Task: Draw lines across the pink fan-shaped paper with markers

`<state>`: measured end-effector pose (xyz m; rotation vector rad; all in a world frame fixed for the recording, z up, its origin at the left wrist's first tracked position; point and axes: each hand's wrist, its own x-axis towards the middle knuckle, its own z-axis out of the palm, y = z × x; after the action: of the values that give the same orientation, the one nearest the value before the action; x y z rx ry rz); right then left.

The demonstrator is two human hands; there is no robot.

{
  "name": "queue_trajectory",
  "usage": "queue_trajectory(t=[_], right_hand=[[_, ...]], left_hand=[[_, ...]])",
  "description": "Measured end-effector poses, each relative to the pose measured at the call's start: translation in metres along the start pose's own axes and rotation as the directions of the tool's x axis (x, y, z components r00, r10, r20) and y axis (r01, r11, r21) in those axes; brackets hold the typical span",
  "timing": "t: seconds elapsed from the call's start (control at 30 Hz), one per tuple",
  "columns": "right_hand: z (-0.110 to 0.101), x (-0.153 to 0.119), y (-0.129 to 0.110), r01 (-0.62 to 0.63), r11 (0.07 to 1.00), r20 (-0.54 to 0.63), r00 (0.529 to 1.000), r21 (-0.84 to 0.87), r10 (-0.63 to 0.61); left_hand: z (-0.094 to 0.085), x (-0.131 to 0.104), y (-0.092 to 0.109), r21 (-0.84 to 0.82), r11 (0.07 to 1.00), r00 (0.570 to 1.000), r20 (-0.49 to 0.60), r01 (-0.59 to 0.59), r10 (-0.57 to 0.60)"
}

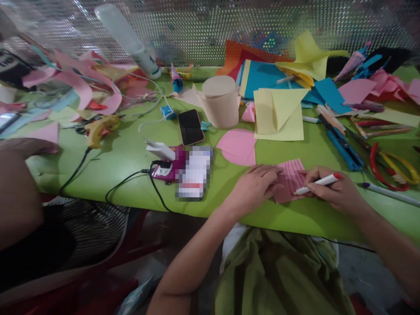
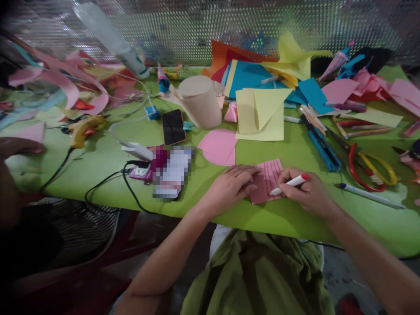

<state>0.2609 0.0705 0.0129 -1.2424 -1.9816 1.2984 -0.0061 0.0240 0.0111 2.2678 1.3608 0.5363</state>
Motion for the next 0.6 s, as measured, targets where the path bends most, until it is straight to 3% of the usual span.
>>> queue_trajectory(t=[0.33,0.5,0.6], right_hand=[[-0.001,-0.004,-0.006,-0.026,0.997,0.062,0.998,0.068,0.022],[-0.001,0.008,-0.002,-0.052,0.984,-0.132,0.988,0.17,0.075],[0.001,0.025,-0.005,-0.039,0.972,-0.17,0.982,0.232,0.08]], left_hand=[[-0.001,0.0,0.0,-0.039,0.999,1.0,0.029,0.002,-0.001],[0.0,0.0,0.0,-0.021,1.0,1.0,0.01,-0.009,0.009],[0.001,0.001,-0.001,-0.003,1.0,1.0,0.012,-0.022,0.022]])
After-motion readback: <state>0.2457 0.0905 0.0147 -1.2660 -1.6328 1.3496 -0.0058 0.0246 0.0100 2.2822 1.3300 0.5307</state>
